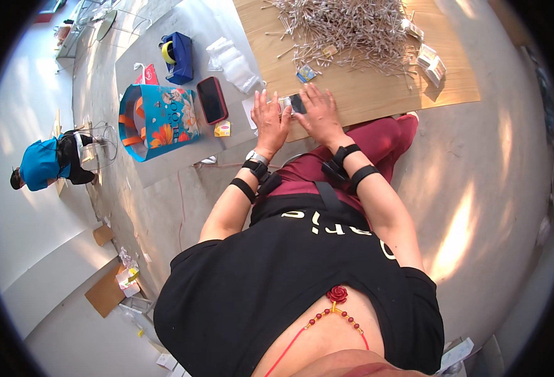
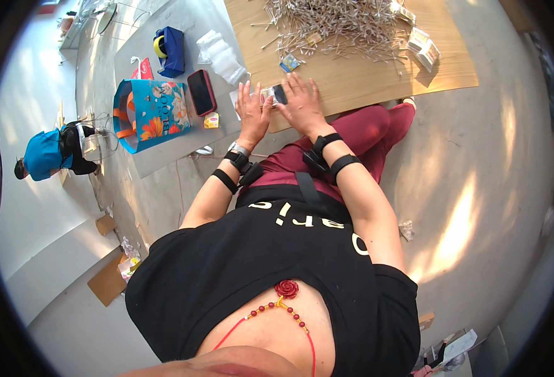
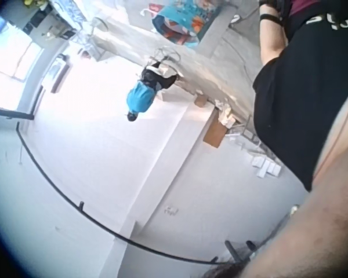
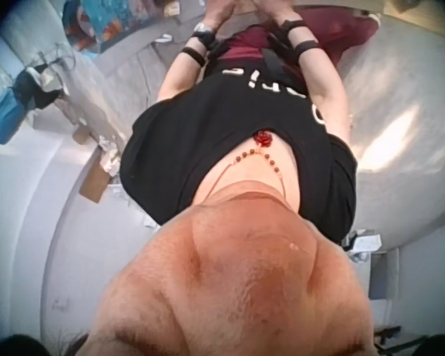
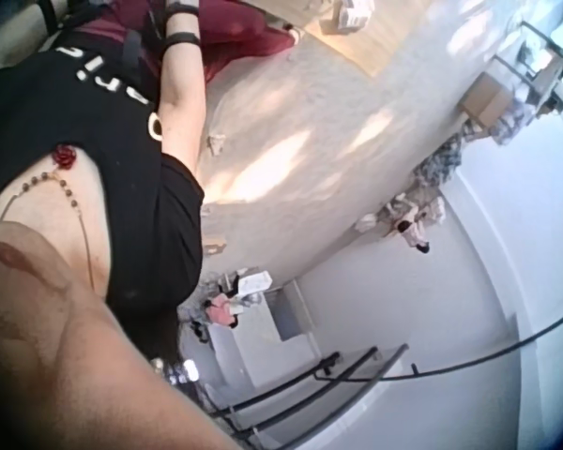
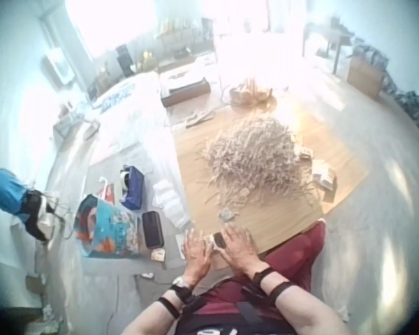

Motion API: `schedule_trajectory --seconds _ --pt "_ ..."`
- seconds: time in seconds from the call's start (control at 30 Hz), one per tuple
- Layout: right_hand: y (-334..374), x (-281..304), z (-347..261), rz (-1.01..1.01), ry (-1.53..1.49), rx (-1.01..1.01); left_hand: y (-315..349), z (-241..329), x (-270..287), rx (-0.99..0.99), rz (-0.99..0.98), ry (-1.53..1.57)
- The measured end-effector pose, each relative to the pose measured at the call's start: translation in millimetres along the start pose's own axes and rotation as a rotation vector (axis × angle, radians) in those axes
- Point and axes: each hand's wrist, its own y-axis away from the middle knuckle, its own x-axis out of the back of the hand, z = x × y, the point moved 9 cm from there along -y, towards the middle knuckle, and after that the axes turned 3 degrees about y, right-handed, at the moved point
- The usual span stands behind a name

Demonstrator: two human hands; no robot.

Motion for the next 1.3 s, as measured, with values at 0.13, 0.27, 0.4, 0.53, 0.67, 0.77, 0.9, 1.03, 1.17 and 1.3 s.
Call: schedule_trajectory --seconds 0.13,0.27,0.4,0.53,0.67,0.77,0.9,1.03,1.17,1.3 --pt "13.4 40.9 44.1 0.226 -0.058 -0.117 -41.1 38.9 16.8 -0.062 0.121 -0.033" --pt "31.3 57.1 69.0 0.291 -0.049 -0.187 -85.9 37.5 -8.1 0.046 0.098 -0.095" --pt "47.9 55.3 83.3 0.304 -0.111 -0.238 -109.8 33.4 -35.2 0.089 0.036 -0.161" --pt "48.1 56.1 89.4 0.362 -0.169 -0.259 -112.7 24.7 -47.4 0.027 0.042 -0.125" --pt "47.0 53.8 97.5 0.379 -0.187 -0.299 -119.7 14.9 -44.5 0.035 -0.039 0.051" --pt "44.0 53.7 96.6 0.384 -0.201 -0.304 -138.0 -8.8 -32.2 0.138 -0.074 0.211" --pt "40.4 54.0 97.6 0.387 -0.215 -0.314 -168.7 -26.7 1.4 0.173 0.139 0.126" --pt "40.4 54.4 98.2 0.406 -0.211 -0.313 -173.1 -9.5 4.9 0.076 0.201 -0.009" --pt "39.4 57.0 99.4 0.416 -0.205 -0.318 -162.6 7.9 -30.6 0.12 -0.094 0.151" --pt "39.5 56.6 97.3 0.405 -0.22 -0.319 -146.4 25.8 -39.6 -0.033 0.017 0.13"
